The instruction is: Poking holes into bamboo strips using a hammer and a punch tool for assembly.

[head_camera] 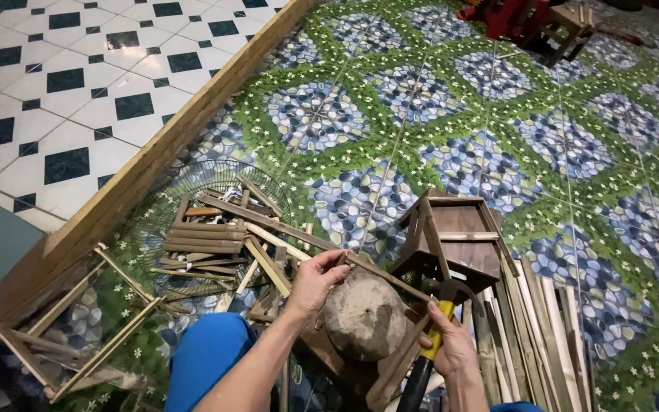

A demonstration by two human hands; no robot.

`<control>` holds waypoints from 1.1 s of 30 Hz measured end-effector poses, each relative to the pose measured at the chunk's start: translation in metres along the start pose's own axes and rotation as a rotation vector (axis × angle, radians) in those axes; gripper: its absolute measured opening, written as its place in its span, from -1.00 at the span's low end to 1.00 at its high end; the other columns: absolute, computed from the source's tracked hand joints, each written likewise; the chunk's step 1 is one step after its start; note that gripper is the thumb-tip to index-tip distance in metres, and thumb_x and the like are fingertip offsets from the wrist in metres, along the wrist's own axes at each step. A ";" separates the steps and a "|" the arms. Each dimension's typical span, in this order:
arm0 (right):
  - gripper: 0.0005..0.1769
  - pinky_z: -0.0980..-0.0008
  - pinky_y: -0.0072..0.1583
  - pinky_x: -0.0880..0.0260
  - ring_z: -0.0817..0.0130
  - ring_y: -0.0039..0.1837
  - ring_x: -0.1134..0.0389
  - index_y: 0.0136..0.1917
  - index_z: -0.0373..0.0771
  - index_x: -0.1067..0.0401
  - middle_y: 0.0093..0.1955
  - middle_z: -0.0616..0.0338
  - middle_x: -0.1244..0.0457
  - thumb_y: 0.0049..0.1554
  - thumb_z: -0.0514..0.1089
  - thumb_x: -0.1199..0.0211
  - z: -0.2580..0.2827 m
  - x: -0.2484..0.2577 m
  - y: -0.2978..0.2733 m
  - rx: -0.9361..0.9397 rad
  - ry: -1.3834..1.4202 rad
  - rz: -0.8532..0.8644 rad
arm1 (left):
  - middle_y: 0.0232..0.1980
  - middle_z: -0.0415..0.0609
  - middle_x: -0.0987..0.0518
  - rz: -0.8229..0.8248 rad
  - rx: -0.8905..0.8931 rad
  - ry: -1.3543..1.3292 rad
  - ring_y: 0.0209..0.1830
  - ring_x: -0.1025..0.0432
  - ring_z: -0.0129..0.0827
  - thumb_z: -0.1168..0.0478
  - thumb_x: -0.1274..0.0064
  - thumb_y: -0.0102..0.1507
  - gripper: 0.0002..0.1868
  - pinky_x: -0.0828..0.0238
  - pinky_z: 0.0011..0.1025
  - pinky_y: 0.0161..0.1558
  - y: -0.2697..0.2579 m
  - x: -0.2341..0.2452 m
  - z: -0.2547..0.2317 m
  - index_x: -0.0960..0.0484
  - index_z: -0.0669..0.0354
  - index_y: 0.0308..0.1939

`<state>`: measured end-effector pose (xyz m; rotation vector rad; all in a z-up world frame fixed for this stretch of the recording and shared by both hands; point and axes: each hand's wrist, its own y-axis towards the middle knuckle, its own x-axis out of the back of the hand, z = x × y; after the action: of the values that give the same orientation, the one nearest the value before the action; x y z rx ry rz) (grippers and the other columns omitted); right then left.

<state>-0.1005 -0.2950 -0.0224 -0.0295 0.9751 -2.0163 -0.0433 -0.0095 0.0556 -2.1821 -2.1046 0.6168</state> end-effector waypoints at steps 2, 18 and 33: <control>-0.63 0.46 -0.40 -0.06 0.40 -0.27 -0.15 0.21 -0.19 -0.41 -0.04 0.12 -0.30 0.12 -0.22 -0.34 0.002 0.000 -0.002 -0.026 0.008 0.054 | 0.17 0.01 -0.70 -0.007 -0.007 0.049 0.13 -0.55 -0.30 0.35 -0.18 0.21 -0.52 -0.53 -0.36 0.19 -0.003 -0.001 -0.004 -0.65 0.20 0.24; -0.56 0.43 -0.41 -0.02 0.11 0.02 -0.41 0.27 -0.11 -0.23 0.05 -0.12 -0.33 0.17 -0.35 -0.21 0.016 0.001 -0.012 0.117 -0.057 0.162 | 0.08 0.08 -0.71 0.145 -0.149 -0.107 0.08 -0.55 -0.28 0.41 -0.28 0.15 -0.54 -0.55 -0.41 0.12 0.001 0.010 -0.002 -0.70 0.25 0.16; -0.71 0.49 -0.45 -0.02 0.39 -0.40 -0.15 -0.09 -0.25 -0.39 -0.29 0.00 -0.25 0.28 0.02 -0.24 -0.040 -0.007 0.035 0.069 -0.349 -0.080 | -0.19 -0.07 -0.62 -0.153 0.165 0.407 -0.33 -0.41 -0.42 0.16 -0.05 0.36 -0.73 -0.39 -0.47 -0.24 -0.002 0.043 -0.017 -0.70 0.16 0.07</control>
<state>-0.0863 -0.2756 -0.0700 -0.3750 0.6911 -2.0276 -0.0399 0.0367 0.0610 -1.8477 -1.9061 0.2897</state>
